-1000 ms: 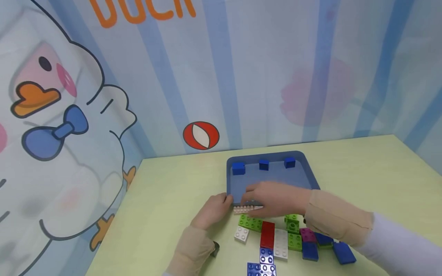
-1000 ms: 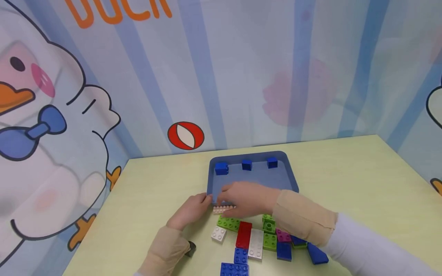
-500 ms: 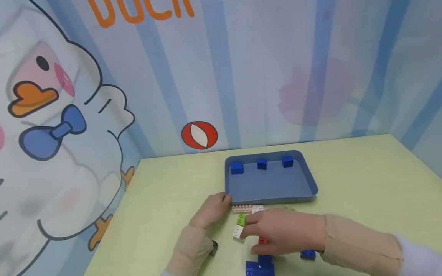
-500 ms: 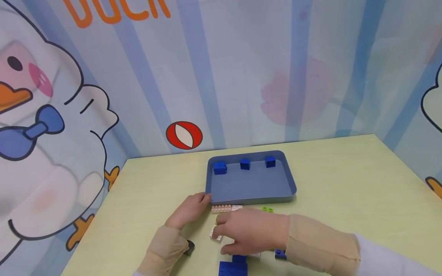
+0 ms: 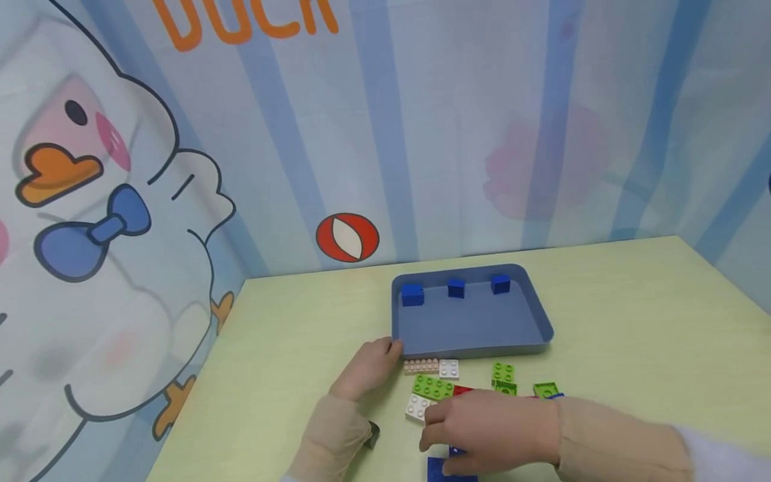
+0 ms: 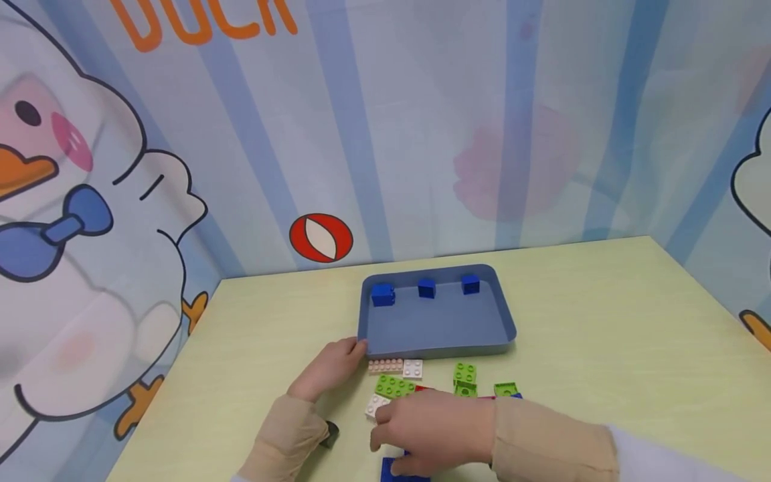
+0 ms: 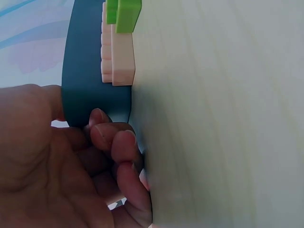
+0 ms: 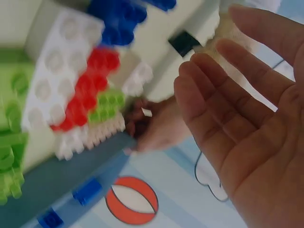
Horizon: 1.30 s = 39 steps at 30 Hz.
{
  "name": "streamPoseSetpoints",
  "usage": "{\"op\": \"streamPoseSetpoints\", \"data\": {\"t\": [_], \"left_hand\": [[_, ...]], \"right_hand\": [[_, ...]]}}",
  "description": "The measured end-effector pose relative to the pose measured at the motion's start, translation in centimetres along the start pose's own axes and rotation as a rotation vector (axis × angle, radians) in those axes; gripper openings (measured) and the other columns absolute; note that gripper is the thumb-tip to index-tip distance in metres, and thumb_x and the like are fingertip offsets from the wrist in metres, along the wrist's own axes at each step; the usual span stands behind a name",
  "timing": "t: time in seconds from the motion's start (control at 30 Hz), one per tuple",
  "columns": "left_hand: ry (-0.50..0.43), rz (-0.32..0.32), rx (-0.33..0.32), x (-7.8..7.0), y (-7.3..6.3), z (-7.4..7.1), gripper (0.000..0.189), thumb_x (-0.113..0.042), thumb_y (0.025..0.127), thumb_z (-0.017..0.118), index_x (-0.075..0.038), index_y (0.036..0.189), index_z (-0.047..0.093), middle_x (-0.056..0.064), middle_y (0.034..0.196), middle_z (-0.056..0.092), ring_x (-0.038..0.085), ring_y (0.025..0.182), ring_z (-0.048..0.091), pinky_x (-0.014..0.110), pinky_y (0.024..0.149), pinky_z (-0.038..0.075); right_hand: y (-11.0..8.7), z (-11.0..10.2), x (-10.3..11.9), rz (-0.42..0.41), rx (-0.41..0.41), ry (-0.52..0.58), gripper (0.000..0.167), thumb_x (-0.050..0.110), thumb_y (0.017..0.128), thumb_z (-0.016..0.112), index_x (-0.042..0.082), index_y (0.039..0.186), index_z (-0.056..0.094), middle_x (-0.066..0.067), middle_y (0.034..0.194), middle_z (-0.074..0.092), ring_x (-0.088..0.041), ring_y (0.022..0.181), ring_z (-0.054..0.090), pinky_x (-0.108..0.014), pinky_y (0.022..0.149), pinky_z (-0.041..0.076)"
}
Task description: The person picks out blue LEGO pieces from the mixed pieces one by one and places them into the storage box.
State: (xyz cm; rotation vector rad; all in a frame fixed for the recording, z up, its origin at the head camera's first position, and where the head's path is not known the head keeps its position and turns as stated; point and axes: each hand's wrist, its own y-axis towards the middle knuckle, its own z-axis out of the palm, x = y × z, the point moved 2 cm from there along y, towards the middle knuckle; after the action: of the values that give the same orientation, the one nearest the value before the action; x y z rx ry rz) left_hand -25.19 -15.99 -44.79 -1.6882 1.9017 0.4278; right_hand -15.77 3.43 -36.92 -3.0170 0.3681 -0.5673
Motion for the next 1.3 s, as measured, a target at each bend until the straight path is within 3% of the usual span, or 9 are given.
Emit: {"op": "streamPoseSetpoints", "data": {"t": [0.27, 0.53, 0.77, 1.3], "left_hand": [[-0.006, 0.013, 0.01, -0.1, 0.0, 0.1, 0.038, -0.032, 0.099, 0.033, -0.007, 0.093, 0.06, 0.012, 0.092, 0.063, 0.019, 0.072, 0.053, 0.037, 0.068, 0.045], [-0.005, 0.015, 0.011, -0.1, 0.1, 0.2, 0.039, -0.032, 0.099, 0.033, -0.006, 0.094, 0.06, 0.011, 0.089, 0.062, 0.019, 0.07, 0.052, 0.035, 0.065, 0.044], [0.0, 0.002, 0.007, 0.1, 0.1, 0.1, 0.04, -0.034, 0.099, 0.033, -0.005, 0.098, 0.061, 0.014, 0.096, 0.063, 0.019, 0.074, 0.054, 0.038, 0.07, 0.046], [-0.005, -0.001, 0.016, 0.1, 0.0, 0.1, 0.04, -0.034, 0.099, 0.033, -0.005, 0.099, 0.061, 0.013, 0.097, 0.063, 0.018, 0.076, 0.055, 0.038, 0.071, 0.046]], "right_hand": [[0.8, 3.6, -0.3, -0.043, 0.016, -0.025, 0.02, 0.035, 0.093, 0.053, 0.024, 0.109, 0.06, 0.013, 0.1, 0.052, 0.007, 0.073, 0.045, -0.008, 0.064, 0.039], [1.4, 5.4, -0.9, -0.063, -0.007, -0.06, 0.028, 0.045, 0.096, 0.044, 0.023, 0.111, 0.053, 0.015, 0.088, 0.05, 0.005, 0.066, 0.04, -0.008, 0.059, 0.035], [1.7, 5.8, -1.0, -0.077, -0.016, -0.116, 0.027, 0.042, 0.097, 0.042, 0.022, 0.111, 0.054, 0.014, 0.089, 0.051, 0.005, 0.067, 0.041, -0.008, 0.06, 0.035], [1.9, 5.9, -0.8, -0.084, -0.015, -0.081, 0.028, 0.044, 0.096, 0.045, 0.025, 0.112, 0.058, 0.015, 0.093, 0.055, 0.007, 0.071, 0.044, -0.007, 0.063, 0.037]]}}
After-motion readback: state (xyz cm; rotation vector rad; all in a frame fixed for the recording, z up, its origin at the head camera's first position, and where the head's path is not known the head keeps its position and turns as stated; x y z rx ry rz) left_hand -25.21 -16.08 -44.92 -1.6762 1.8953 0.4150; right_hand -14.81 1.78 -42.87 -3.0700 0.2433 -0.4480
